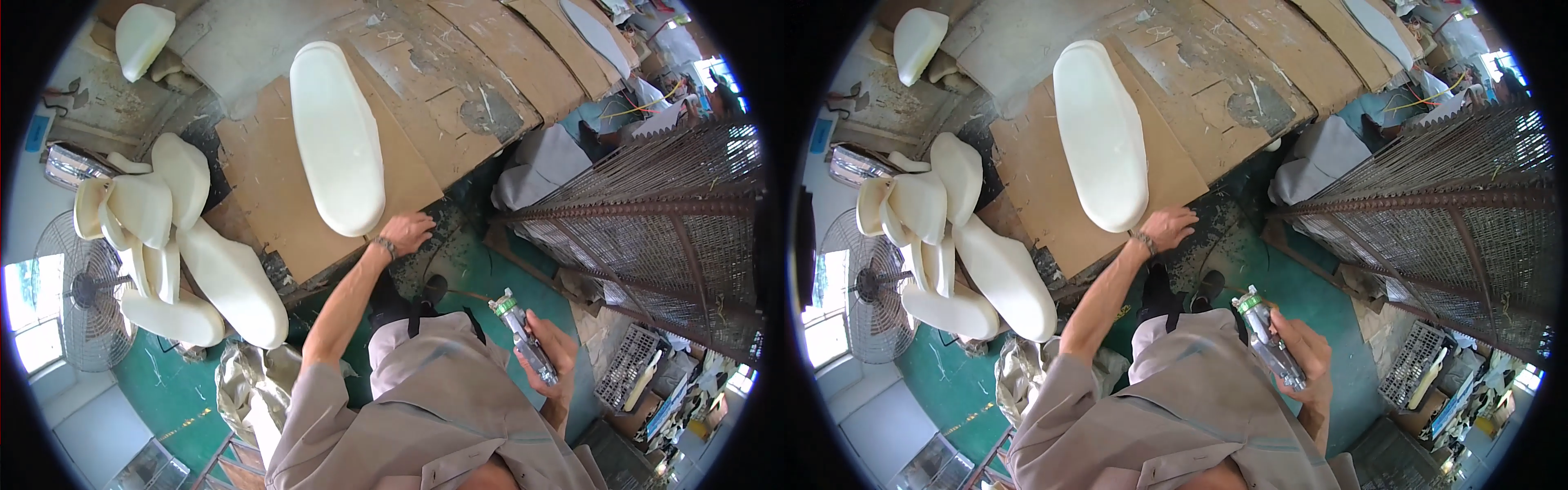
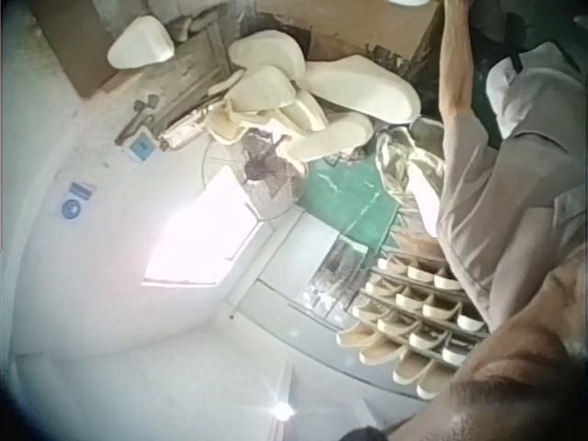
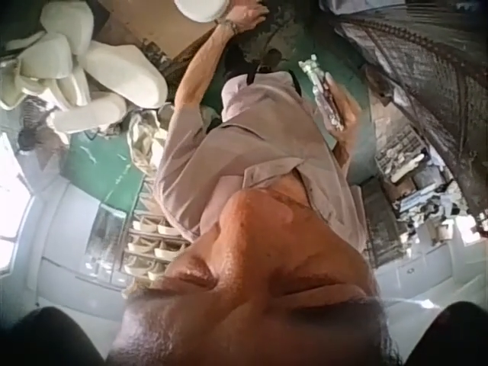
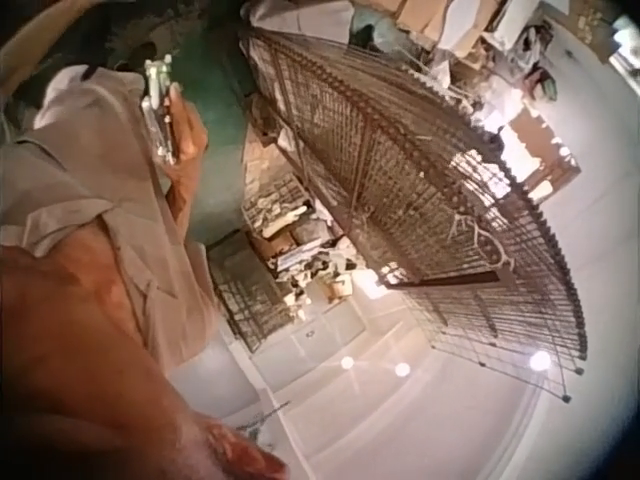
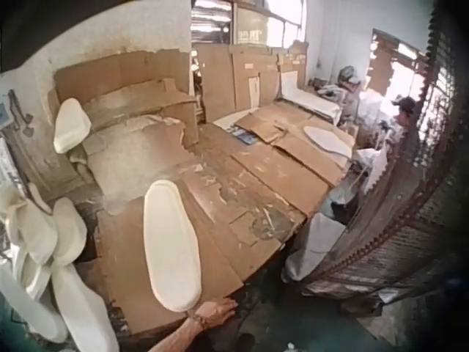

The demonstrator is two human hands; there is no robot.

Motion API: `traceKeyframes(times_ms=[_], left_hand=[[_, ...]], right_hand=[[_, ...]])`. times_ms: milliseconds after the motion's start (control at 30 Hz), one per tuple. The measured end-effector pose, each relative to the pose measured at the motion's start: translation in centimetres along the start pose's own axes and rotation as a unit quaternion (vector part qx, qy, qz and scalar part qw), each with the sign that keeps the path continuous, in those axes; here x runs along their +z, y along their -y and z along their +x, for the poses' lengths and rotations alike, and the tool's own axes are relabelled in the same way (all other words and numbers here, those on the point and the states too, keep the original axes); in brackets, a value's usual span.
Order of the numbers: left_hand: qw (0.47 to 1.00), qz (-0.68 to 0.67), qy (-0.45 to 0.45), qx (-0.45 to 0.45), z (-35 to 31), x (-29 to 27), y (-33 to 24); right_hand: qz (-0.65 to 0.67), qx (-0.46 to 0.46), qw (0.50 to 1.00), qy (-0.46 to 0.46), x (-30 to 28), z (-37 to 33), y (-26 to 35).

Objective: Apply adhesive using a spray gun to white foam shoe insole components.

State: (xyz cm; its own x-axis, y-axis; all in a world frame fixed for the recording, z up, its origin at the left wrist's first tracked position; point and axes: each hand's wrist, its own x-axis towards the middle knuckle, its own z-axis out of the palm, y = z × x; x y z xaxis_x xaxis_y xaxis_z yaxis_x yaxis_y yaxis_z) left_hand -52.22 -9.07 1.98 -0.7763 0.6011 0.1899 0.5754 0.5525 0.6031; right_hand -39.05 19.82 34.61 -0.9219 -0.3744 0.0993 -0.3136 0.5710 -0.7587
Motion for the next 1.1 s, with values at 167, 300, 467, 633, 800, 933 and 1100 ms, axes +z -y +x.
traceKeyframes(times_ms=[167, 300, 467, 633, 800, 933, 1100], left_hand=[[0.896, 0.019, -0.379, -0.229, 0.4, -3.1, 0.8], [0.819, 0.054, -0.466, -0.331, 2.1, -9.7, 4.6], [0.832, 0.092, -0.443, -0.32, 1.2, -9.6, 8.2], [0.819, 0.104, -0.472, -0.311, 1.9, -9.5, 8.2], [0.885, 0.157, -0.349, -0.265, 1.4, -9.7, 6.8], [0.948, 0.047, -0.208, -0.234, -1.3, -4.3, 1.4], [0.921, -0.096, -0.213, -0.313, -11.9, 3.4, -4.6]], right_hand=[[0.013, 0.006, 1.0, 0.005, 0.7, 1.5, 0.1], [0.015, -0.001, 1.0, 0.017, 1.3, 2.4, 0.3], [0.026, -0.012, 0.999, 0.03, 1.5, 3.0, 0.4], [0.005, -0.019, 1.0, 0.024, 1.6, 2.6, -0.1], [0.014, -0.032, 0.999, 0.034, 1.8, 2.2, -0.7], [0.04, -0.054, 0.997, 0.049, 1.4, 2.1, -0.4], [0.075, -0.102, 0.991, 0.044, 1.2, 2.8, 0.2]])
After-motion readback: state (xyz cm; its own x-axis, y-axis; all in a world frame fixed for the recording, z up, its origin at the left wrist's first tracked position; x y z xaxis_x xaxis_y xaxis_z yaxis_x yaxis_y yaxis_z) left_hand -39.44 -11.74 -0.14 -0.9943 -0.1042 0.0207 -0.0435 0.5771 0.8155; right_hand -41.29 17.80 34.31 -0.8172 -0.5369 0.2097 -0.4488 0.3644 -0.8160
